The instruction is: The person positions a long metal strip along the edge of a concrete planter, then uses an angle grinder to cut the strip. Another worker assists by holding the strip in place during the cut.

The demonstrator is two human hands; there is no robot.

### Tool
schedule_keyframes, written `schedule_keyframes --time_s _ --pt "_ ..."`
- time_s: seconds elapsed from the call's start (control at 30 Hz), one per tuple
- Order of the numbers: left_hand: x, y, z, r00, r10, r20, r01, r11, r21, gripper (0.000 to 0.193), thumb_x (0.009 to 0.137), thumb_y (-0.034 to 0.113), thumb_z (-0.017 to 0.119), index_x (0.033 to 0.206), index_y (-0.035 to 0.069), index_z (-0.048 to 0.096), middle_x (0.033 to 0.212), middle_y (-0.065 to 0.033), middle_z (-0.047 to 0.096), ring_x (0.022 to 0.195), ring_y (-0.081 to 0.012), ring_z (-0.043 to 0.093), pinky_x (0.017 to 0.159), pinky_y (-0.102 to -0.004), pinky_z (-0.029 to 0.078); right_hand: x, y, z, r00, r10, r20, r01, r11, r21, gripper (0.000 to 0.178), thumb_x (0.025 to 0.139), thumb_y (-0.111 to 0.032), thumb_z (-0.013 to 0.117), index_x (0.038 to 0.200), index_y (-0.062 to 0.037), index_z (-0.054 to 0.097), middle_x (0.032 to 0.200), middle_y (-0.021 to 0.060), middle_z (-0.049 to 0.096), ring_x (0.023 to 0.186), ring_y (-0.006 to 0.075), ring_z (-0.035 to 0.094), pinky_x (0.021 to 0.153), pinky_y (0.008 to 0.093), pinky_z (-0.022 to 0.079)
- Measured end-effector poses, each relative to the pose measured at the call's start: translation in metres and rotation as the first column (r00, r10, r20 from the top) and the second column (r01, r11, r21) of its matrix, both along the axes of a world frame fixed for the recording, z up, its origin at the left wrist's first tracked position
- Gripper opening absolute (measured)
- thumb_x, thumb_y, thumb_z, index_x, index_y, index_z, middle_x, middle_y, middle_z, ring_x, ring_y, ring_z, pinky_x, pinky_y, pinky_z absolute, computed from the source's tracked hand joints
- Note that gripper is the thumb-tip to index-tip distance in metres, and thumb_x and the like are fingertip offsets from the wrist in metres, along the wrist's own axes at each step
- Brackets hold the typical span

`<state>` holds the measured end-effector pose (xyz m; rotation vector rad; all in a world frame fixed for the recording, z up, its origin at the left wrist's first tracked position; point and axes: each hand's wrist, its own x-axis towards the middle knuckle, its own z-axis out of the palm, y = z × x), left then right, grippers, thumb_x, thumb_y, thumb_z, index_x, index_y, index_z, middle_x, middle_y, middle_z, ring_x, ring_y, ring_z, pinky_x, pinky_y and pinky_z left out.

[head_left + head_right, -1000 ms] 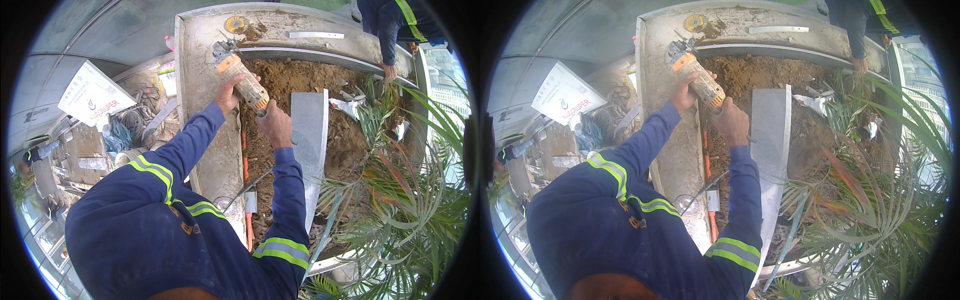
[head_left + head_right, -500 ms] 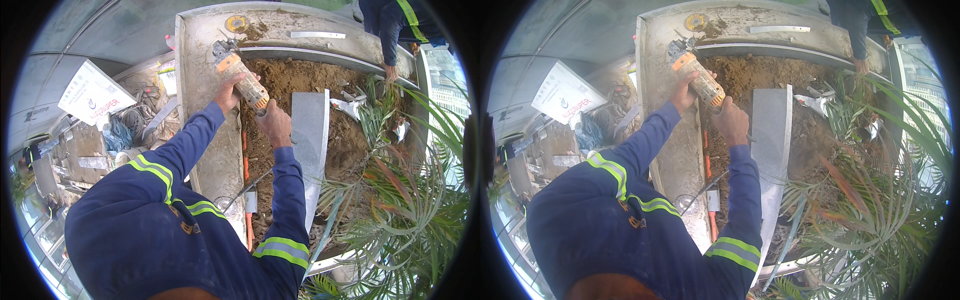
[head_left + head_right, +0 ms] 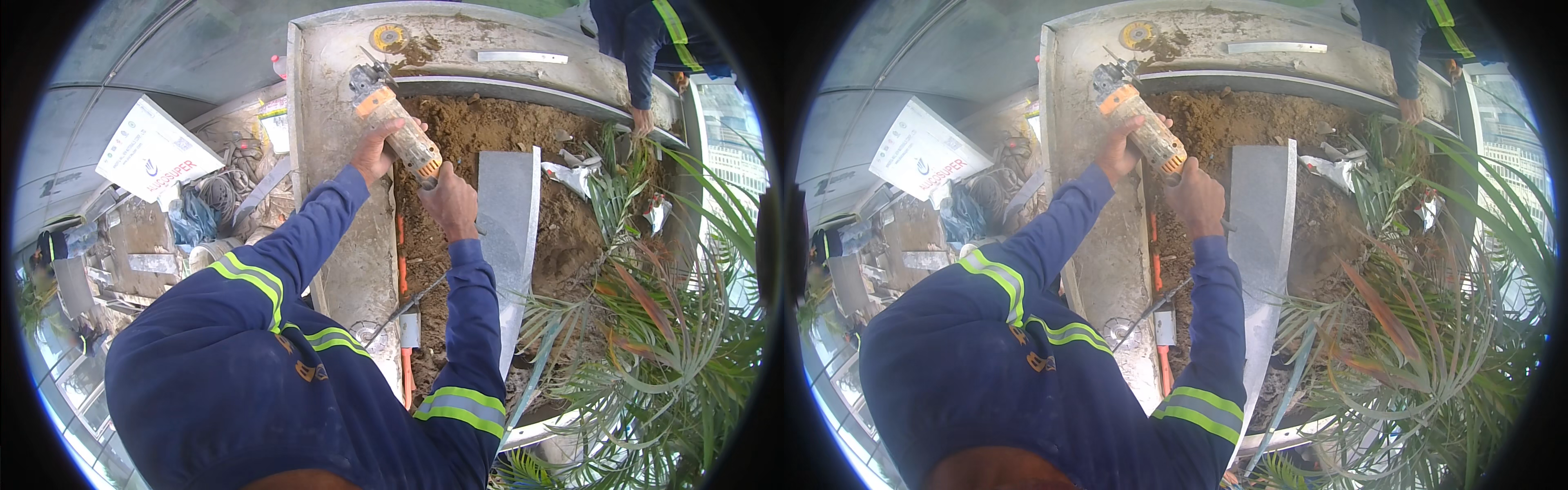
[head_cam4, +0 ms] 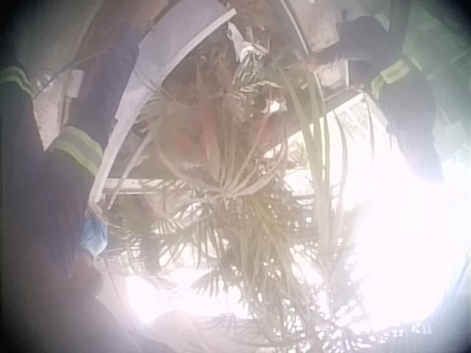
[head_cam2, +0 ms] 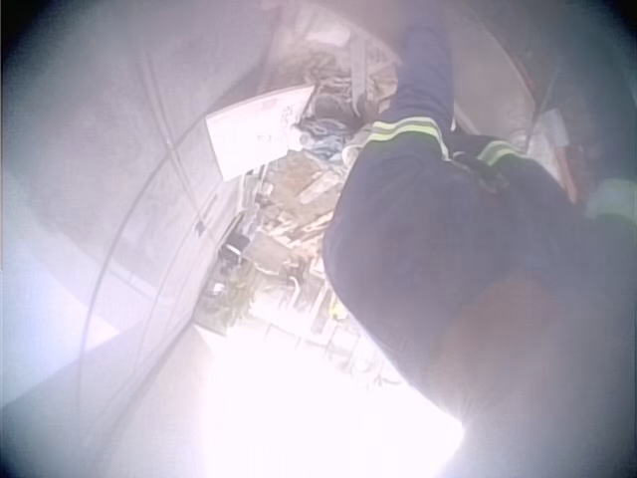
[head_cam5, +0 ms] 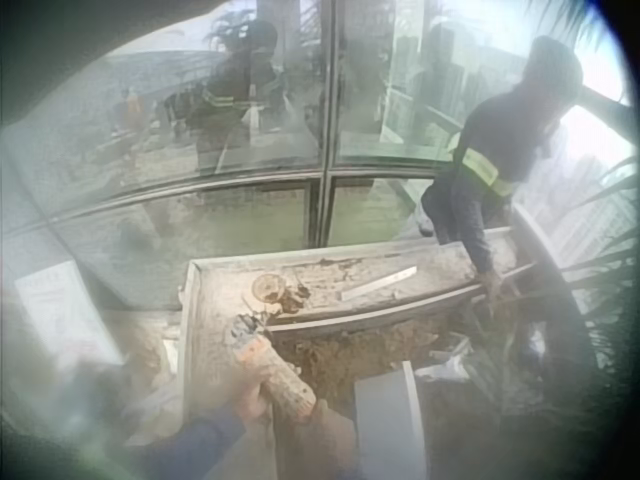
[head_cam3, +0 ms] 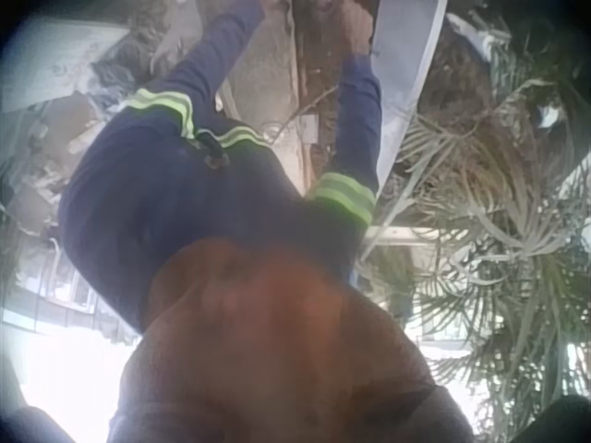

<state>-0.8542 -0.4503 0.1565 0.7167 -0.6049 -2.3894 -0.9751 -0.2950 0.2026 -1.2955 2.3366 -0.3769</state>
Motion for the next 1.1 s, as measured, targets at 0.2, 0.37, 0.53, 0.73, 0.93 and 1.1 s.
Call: schedule_keyframes --time_s 0.2,0.37,0.53,0.73,0.93,1.1 --pt "-0.001 0.005 0.003 1.000 -0.004 0.010 0.004 1.000 0.003 0.048 0.093 0.020 0.071 0.131 -0.003 0.052 0.123 -0.0210 0.065 0.125 -0.0361 0.062 0.106 -0.0556 0.053 -0.002 0.003 0.003 1.000 0.000 0.014 -0.001 1.000 0.006 0.029 0.086 -0.030 0.069 0.095 -0.0052 0.057 0.078 0.0195 0.073 0.072 0.0392 0.073 0.065 0.0518 0.057" --pt "-0.004 0.011 0.009 0.999 0.038 0.034 -0.038 0.999 -0.010 0.047 0.093 0.022 0.071 0.130 -0.002 0.054 0.124 -0.0225 0.065 0.121 -0.0356 0.064 0.106 -0.0536 0.053 -0.003 0.007 0.001 1.000 0.001 0.005 -0.001 1.000 0.005 0.027 0.087 -0.028 0.067 0.095 -0.0045 0.057 0.077 0.0202 0.073 0.071 0.0399 0.072 0.065 0.0527 0.056" --pt "-0.002 0.008 0.002 1.000 0.020 0.012 -0.019 0.999 -0.033 0.047 0.093 0.022 0.070 0.130 -0.002 0.054 0.124 -0.0217 0.064 0.123 -0.0347 0.063 0.105 -0.0532 0.054 -0.002 0.006 0.000 1.000 0.010 -0.002 -0.010 0.999 -0.036 0.026 0.087 -0.027 0.066 0.094 -0.0042 0.056 0.076 0.0206 0.072 0.069 0.0405 0.072 0.064 0.0533 0.056" --pt "-0.002 0.003 0.002 1.000 0.016 0.025 -0.014 0.999 -0.046 0.046 0.094 0.022 0.070 0.129 -0.002 0.053 0.122 -0.0191 0.064 0.125 -0.0343 0.062 0.105 -0.0534 0.054 -0.002 0.000 -0.005 1.000 0.005 0.002 -0.005 0.999 -0.033 0.026 0.087 -0.027 0.067 0.093 -0.0041 0.056 0.076 0.0207 0.072 0.069 0.0406 0.072 0.064 0.0529 0.056" --pt "-0.001 -0.002 0.000 0.999 0.029 0.015 -0.029 0.999 -0.024 0.044 0.094 0.019 0.070 0.129 -0.001 0.053 0.121 -0.0180 0.064 0.127 -0.0355 0.061 0.105 -0.0543 0.054 -0.001 -0.005 -0.007 1.000 0.008 0.000 -0.008 1.000 -0.022 0.028 0.085 -0.028 0.069 0.094 -0.0042 0.057 0.076 0.0207 0.073 0.070 0.0402 0.072 0.064 0.0518 0.057" --pt "-0.001 0.001 0.003 1.000 0.022 0.011 -0.022 1.000 -0.018 0.045 0.093 0.018 0.071 0.129 -0.001 0.053 0.121 -0.0185 0.064 0.128 -0.0363 0.060 0.106 -0.0553 0.054 -0.001 -0.002 -0.005 1.000 0.000 0.006 0.001 1.000 -0.016 0.031 0.084 -0.031 0.070 0.094 -0.0047 0.057 0.076 0.0203 0.073 0.071 0.0399 0.073 0.064 0.0515 0.056"
